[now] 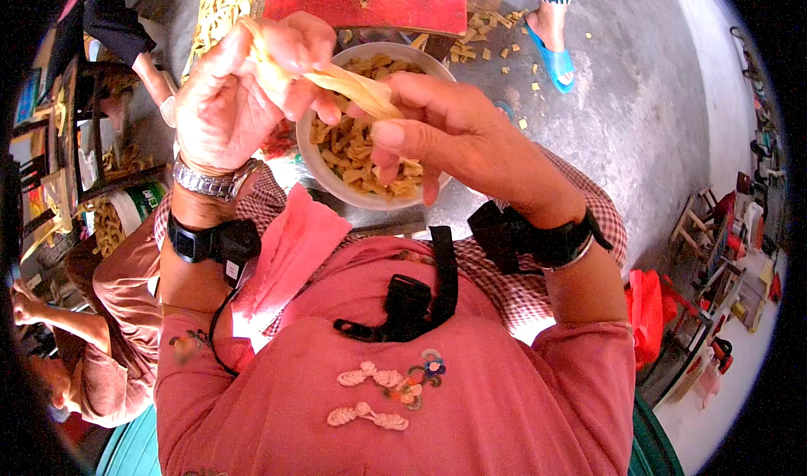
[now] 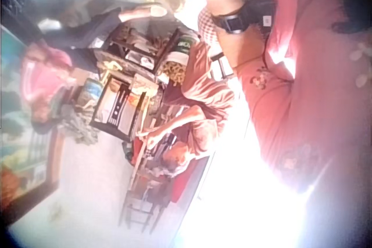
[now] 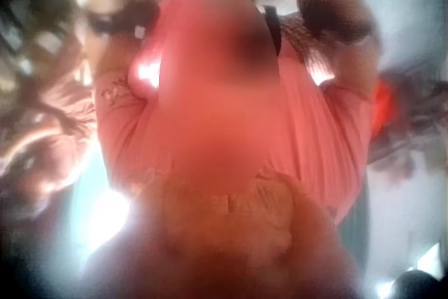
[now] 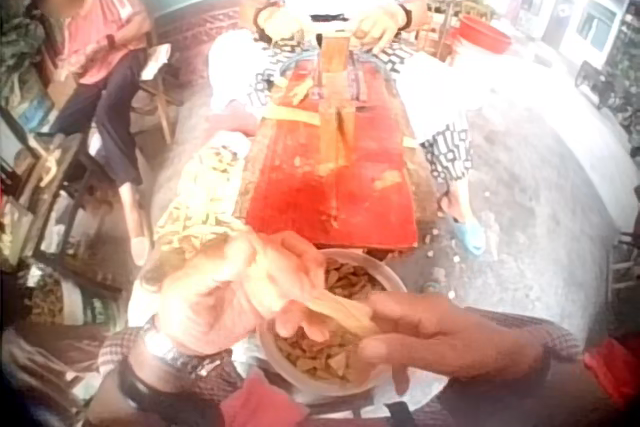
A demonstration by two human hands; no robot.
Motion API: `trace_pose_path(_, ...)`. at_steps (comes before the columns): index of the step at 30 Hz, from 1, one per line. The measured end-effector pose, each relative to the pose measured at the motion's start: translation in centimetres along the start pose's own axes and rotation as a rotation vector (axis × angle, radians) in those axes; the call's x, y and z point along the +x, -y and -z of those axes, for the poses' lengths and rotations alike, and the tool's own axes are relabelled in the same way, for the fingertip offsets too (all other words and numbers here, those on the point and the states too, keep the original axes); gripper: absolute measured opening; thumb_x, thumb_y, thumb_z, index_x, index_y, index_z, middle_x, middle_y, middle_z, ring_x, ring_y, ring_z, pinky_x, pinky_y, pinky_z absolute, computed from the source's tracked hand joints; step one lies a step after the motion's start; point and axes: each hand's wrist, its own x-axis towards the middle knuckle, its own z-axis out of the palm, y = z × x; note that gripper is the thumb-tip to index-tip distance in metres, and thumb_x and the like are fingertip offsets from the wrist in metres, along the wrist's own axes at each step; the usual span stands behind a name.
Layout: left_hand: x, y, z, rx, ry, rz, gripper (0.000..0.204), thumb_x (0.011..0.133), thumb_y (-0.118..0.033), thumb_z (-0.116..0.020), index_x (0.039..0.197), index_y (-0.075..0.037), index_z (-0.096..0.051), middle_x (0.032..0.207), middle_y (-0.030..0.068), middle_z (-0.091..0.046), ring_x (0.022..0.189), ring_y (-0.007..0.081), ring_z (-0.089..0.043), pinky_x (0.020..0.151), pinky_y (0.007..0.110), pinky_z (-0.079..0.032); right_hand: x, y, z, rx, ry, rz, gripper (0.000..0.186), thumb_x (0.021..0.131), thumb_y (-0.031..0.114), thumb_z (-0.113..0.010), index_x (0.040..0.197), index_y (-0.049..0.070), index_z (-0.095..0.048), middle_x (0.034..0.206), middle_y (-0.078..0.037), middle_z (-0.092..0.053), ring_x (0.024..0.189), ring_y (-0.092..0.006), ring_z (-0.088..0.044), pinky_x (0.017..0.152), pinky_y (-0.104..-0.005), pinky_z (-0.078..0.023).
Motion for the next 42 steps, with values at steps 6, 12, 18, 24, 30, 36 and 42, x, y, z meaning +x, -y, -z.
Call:
trace_pose_path(6,0.4,0.0,-3.7,0.452,-0.249,0.111,0.055,0.090,-0.049,-0.049,0.106,0.003,-0.059,0.074,0.0044,-0.057,0.062,0.0104,-0.056,0.060,0.025,-0.048,0.4,-0.1,0.3,-0.068,-0.061,-0.025,0.027,0.094,0.029,-0.052,0.089,0.004,-0.060,0.064,0.001,-0.054,0.054,-0.0049,-0.054,0.044,-0.0190,-0.043)
trace_pose_path(12,0.4,-0.2,-3.7,0.588,-0.333,0.213,0.029,0.087,-0.028,-0.063,0.098,-0.002,-0.061,0.056,-0.0056,-0.046,0.043,0.0016,-0.038,0.038,0.018,-0.030,0.4,-0.4,0.3,-0.053,-0.049,-0.030,0.026,0.094,0.028,-0.053,0.087,0.004,-0.058,0.065,0.001,-0.054,0.056,-0.0049,-0.054,0.044,-0.0194,-0.043)
trace_pose_path(18,0.5,0.4,-3.7,0.513,-0.355,0.174,0.017,0.086,-0.014,-0.064,0.098,-0.002,-0.060,0.057,-0.0057,-0.045,0.043,0.0015,-0.037,0.039,0.017,-0.030,0.6,-0.5,-0.5,-0.045,-0.122,0.068,0.025,0.093,0.030,-0.053,0.094,0.005,-0.057,0.068,0.001,-0.054,0.061,-0.0048,-0.055,0.044,-0.0188,-0.043)
trace_pose_path(24,0.4,0.3,-3.9,0.410,-0.341,0.163,0.013,0.087,-0.011,-0.061,0.093,0.000,-0.057,0.061,-0.0021,-0.047,0.043,0.0024,-0.036,0.036,0.018,-0.032,0.0,0.2,-0.3,-0.322,-0.118,0.117,0.027,0.094,0.027,-0.052,0.085,0.002,-0.056,0.065,-0.003,-0.051,0.063,-0.0080,-0.050,0.055,-0.0231,-0.041)
trace_pose_path(30,0.4,-1.5,-3.3,0.220,-0.369,0.044,0.008,0.083,-0.003,-0.063,0.091,-0.001,-0.060,0.060,-0.0008,-0.051,0.046,0.0045,-0.044,0.040,0.021,-0.040,-0.7,1.3,0.2,-0.264,-0.113,0.127,0.030,0.094,0.025,-0.051,0.078,0.000,-0.055,0.066,-0.005,-0.050,0.062,-0.0114,-0.047,0.057,-0.0262,-0.039)
trace_pose_path(36,0.8,-1.7,-2.8,0.213,-0.399,0.015,0.007,0.085,-0.003,-0.061,0.092,-0.001,-0.060,0.061,0.0000,-0.051,0.049,0.0048,-0.045,0.041,0.023,-0.043,-0.5,1.7,0.6,-0.275,-0.137,0.147,0.028,0.093,0.024,-0.052,0.078,0.000,-0.055,0.066,-0.005,-0.050,0.062,-0.0115,-0.047,0.057,-0.0262,-0.039)
trace_pose_path(42,3.1,-1.7,-2.4,0.195,-0.466,-0.048,0.006,0.088,-0.006,-0.058,0.091,-0.001,-0.061,0.061,0.0000,-0.050,0.048,0.0053,-0.042,0.044,0.022,-0.045,1.0,3.2,1.9,-0.608,-0.283,0.325,0.030,0.094,0.022,-0.049,0.076,-0.002,-0.052,0.066,-0.004,-0.048,0.058,-0.0107,-0.047,0.054,-0.0247,-0.040)
